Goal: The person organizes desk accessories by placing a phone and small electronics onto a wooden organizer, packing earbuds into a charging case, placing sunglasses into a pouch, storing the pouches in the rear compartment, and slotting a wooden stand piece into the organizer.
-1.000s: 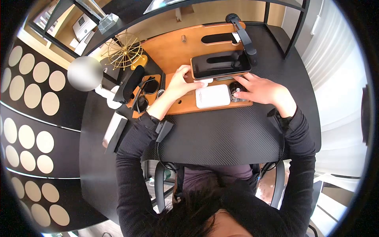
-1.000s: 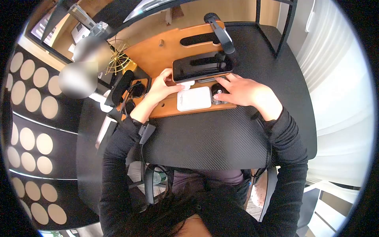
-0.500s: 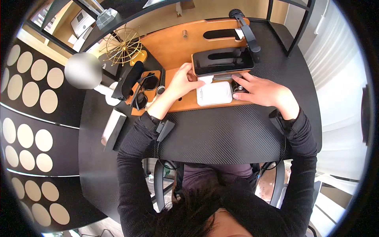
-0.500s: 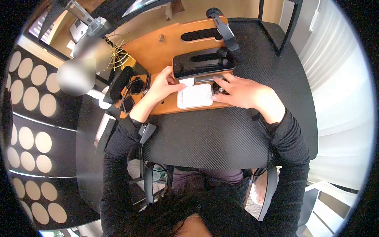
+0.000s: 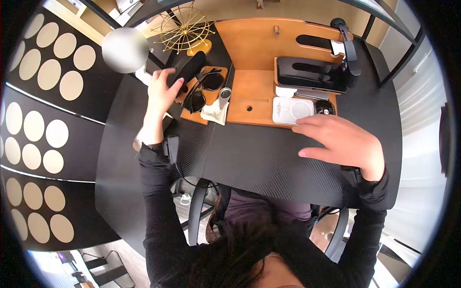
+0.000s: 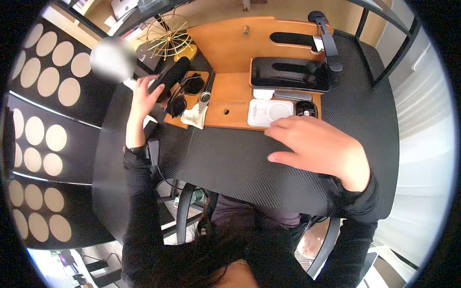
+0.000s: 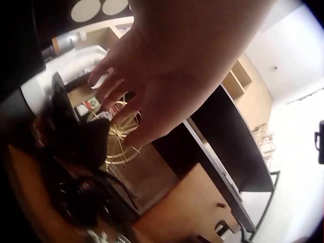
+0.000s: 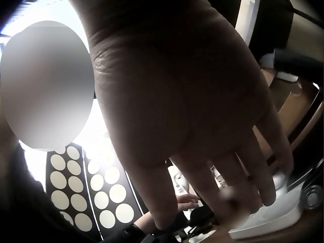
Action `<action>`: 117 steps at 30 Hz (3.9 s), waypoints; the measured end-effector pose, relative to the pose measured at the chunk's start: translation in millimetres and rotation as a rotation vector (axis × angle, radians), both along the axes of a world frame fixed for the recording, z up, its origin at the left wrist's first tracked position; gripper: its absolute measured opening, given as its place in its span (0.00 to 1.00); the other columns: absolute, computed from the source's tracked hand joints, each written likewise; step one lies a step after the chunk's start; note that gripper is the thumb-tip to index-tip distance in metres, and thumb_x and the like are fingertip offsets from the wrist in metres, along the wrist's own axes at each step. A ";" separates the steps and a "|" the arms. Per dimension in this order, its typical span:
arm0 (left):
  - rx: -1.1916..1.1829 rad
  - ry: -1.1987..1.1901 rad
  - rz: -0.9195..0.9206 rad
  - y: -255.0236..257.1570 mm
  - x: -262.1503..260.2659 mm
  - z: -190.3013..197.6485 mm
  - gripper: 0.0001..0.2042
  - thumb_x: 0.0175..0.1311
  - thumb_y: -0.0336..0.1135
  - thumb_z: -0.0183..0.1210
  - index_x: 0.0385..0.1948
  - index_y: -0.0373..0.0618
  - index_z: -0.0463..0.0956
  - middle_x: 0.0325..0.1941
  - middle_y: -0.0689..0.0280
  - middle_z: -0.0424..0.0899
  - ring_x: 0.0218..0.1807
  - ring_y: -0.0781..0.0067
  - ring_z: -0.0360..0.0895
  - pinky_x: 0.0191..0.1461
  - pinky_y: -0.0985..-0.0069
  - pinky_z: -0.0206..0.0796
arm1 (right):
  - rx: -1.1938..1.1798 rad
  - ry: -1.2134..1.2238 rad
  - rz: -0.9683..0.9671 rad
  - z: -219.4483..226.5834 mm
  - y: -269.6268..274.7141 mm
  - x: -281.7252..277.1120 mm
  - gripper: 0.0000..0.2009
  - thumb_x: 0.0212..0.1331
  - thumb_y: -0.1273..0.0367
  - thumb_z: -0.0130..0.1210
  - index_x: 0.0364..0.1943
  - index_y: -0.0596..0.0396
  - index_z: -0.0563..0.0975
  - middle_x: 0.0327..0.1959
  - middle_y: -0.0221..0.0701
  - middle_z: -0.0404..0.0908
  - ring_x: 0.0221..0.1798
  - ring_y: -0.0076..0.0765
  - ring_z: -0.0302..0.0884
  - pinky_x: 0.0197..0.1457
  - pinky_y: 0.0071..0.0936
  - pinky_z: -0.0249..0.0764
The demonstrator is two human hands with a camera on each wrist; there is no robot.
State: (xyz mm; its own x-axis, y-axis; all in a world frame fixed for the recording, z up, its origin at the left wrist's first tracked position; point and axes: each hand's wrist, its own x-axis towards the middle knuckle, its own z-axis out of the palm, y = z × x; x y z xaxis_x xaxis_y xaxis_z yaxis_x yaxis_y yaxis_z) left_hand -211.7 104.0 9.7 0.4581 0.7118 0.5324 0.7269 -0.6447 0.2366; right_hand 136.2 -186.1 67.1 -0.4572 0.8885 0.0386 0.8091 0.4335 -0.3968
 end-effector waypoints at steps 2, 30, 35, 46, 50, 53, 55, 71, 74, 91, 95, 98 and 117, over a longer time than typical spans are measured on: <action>-0.118 -0.022 0.073 16.9 -14.5 -13.4 0.15 0.55 0.37 0.61 0.44 0.43 0.80 0.48 0.54 0.78 0.53 0.53 0.76 0.59 0.66 0.66 | 0.000 0.023 0.026 2.1 18.1 -16.0 0.20 0.61 0.59 0.56 0.48 0.62 0.76 0.47 0.45 0.78 0.53 0.51 0.75 0.57 0.40 0.71; -0.095 -0.150 0.139 30.5 -13.4 -3.3 0.37 0.47 0.34 0.69 0.63 0.50 0.62 0.55 0.48 0.74 0.56 0.48 0.75 0.58 0.62 0.68 | 0.548 0.349 0.136 -62.7 207.3 -148.7 0.06 0.55 0.72 0.52 0.35 0.58 0.75 0.34 0.36 0.75 0.42 0.43 0.73 0.46 0.41 0.72; -0.068 -0.220 0.087 1.4 -17.2 14.6 0.38 0.52 0.37 0.69 0.65 0.46 0.59 0.61 0.46 0.69 0.59 0.52 0.73 0.60 0.64 0.67 | 0.271 0.065 0.068 -80.0 165.1 -154.0 0.15 0.52 0.65 0.55 0.37 0.65 0.75 0.40 0.45 0.74 0.47 0.49 0.72 0.51 0.39 0.71; -0.435 -0.333 -0.005 -71.9 -37.8 4.5 0.39 0.56 0.39 0.67 0.67 0.39 0.53 0.56 0.58 0.75 0.54 0.67 0.75 0.59 0.71 0.66 | 0.552 0.068 0.120 -97.4 178.1 -145.3 0.05 0.39 0.77 0.57 0.25 0.57 0.78 0.20 0.33 0.76 0.36 0.42 0.75 0.44 0.38 0.70; -0.108 -0.266 0.191 -62.3 -37.9 -3.4 0.44 0.47 0.39 0.73 0.63 0.35 0.54 0.61 0.51 0.64 0.62 0.61 0.65 0.66 0.67 0.59 | 0.286 0.251 0.106 -62.0 182.5 -127.2 0.10 0.45 0.77 0.51 0.35 0.61 0.77 0.33 0.40 0.78 0.42 0.46 0.73 0.47 0.41 0.70; -0.119 -0.266 0.208 -60.6 -37.7 -7.0 0.46 0.44 0.40 0.75 0.62 0.34 0.53 0.61 0.49 0.61 0.64 0.59 0.62 0.67 0.66 0.57 | 0.318 0.520 0.128 -29.1 181.9 -114.4 0.13 0.52 0.76 0.48 0.44 0.61 0.72 0.37 0.37 0.75 0.43 0.38 0.74 0.46 0.32 0.71; -0.078 -0.250 0.218 -64.5 -32.3 -8.1 0.46 0.43 0.41 0.75 0.62 0.34 0.53 0.60 0.49 0.62 0.63 0.58 0.63 0.66 0.65 0.58 | 0.036 1.035 0.202 -9.0 174.6 -111.7 0.14 0.58 0.75 0.48 0.49 0.60 0.67 0.43 0.32 0.71 0.38 0.25 0.75 0.41 0.22 0.73; -0.598 -1.059 -0.050 -132.4 15.8 7.9 0.40 0.54 0.28 0.63 0.68 0.38 0.47 0.66 0.53 0.61 0.66 0.61 0.61 0.70 0.68 0.52 | 0.667 0.664 -0.279 -28.2 164.4 -149.1 0.14 0.49 0.76 0.54 0.41 0.63 0.67 0.34 0.44 0.76 0.32 0.48 0.80 0.36 0.38 0.78; -0.538 -0.713 -0.070 -146.5 31.6 0.2 0.50 0.51 0.30 0.68 0.70 0.39 0.37 0.71 0.51 0.49 0.73 0.60 0.49 0.75 0.66 0.43 | 0.663 0.507 -0.283 -34.4 159.7 -159.4 0.14 0.46 0.76 0.56 0.37 0.63 0.67 0.36 0.46 0.70 0.37 0.52 0.78 0.37 0.41 0.78; -1.121 -1.321 -0.479 -140.9 27.5 3.5 0.30 0.66 0.25 0.55 0.67 0.45 0.50 0.66 0.58 0.63 0.68 0.64 0.64 0.71 0.62 0.60 | 0.209 0.972 0.013 -39.7 160.0 -163.2 0.21 0.55 0.80 0.55 0.56 0.68 0.71 0.38 0.44 0.82 0.36 0.40 0.83 0.44 0.29 0.79; -1.146 -1.348 -0.399 -131.9 26.1 2.4 0.23 0.65 0.25 0.55 0.62 0.42 0.60 0.58 0.59 0.74 0.58 0.64 0.75 0.63 0.62 0.72 | 0.752 0.526 -0.080 -18.1 146.8 -149.8 0.19 0.52 0.73 0.54 0.50 0.69 0.74 0.36 0.46 0.79 0.41 0.48 0.76 0.44 0.38 0.74; -1.257 -1.460 -0.399 -131.5 20.0 8.2 0.19 0.66 0.29 0.56 0.58 0.42 0.66 0.54 0.60 0.77 0.54 0.64 0.78 0.58 0.65 0.75 | 0.991 0.459 -0.257 16.6 138.3 -123.8 0.18 0.53 0.69 0.55 0.50 0.60 0.74 0.43 0.40 0.73 0.43 0.48 0.71 0.49 0.42 0.71; -1.416 -1.417 -0.552 -152.9 16.1 -3.2 0.19 0.70 0.39 0.51 0.59 0.42 0.65 0.54 0.60 0.73 0.55 0.67 0.76 0.57 0.70 0.74 | 0.437 0.648 0.371 -0.9 124.4 -115.9 0.12 0.49 0.71 0.63 0.39 0.55 0.79 0.39 0.33 0.73 0.44 0.41 0.70 0.50 0.35 0.68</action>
State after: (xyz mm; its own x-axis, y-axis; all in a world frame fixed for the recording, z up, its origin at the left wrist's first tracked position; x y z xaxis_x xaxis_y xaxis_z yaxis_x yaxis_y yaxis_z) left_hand -195.6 -48.9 6.5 0.5763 0.8163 -0.0391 -0.5237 0.4056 0.7492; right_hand 20.3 -61.7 66.2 -0.4843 0.5308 0.6955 0.2570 0.8462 -0.4669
